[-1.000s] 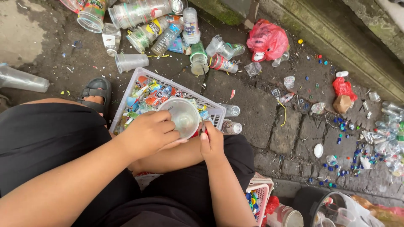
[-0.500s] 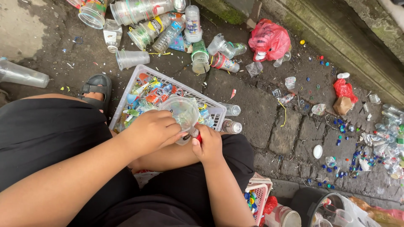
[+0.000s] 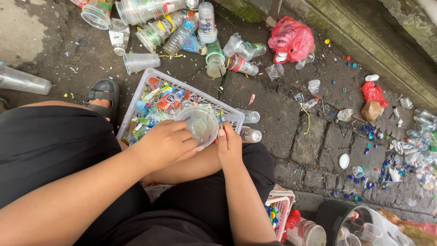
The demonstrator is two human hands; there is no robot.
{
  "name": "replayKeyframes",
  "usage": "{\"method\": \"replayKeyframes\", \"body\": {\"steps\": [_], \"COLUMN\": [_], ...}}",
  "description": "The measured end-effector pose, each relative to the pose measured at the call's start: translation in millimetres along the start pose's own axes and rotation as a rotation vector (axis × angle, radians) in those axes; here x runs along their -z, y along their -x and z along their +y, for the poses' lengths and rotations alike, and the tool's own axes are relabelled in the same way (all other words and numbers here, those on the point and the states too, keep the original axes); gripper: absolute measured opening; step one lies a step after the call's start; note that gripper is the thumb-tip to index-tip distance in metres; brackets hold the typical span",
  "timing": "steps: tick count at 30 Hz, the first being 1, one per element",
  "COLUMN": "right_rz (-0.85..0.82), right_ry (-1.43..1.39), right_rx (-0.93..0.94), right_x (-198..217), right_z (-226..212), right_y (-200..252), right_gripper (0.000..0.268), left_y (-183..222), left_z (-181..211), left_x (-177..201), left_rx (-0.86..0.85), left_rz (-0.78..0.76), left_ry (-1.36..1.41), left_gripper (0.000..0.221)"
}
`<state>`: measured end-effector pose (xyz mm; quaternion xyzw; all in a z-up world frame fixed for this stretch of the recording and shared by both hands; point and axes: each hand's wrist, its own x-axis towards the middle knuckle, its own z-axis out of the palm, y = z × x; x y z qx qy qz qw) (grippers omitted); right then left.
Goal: The person sorts plastic bottle caps and removes plastic rings from bottles using a cutter tool.
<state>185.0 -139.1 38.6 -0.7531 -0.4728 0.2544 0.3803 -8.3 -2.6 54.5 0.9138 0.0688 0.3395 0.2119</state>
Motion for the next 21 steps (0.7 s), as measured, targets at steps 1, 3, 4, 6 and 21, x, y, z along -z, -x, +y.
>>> {"method": "replayKeyframes", "body": {"steps": [1,3,4,6,21], "right_rz": [-0.003,0.011,0.010,0.047,-0.012], "right_ry": [0.000,-0.031,-0.032,-0.250,-0.641], "right_rx": [0.004,0.042,0.042,0.085,-0.082], "right_x": [-1,-2,-4,-8,-12], "right_z": [0,0,3,7,17], "right_y": [0,4,3,1,0], "right_gripper": [0.025,0.030,0.030,0.037,0.012], "left_y": [-1,-2,-1,-1,-9], "left_z": [-3,-8,-8,-7,5], "left_x": [1,4,2,-1,8], "left_rx": [0.002,-0.015,-0.014,-0.033,0.048], "left_rz": [0.003,0.004,0.004,0.041,0.088], "left_ry": [-0.004,-0.072,-0.073,-0.107,0.003], "left_gripper": [0.032,0.032,0.032,0.032,0.061]}}
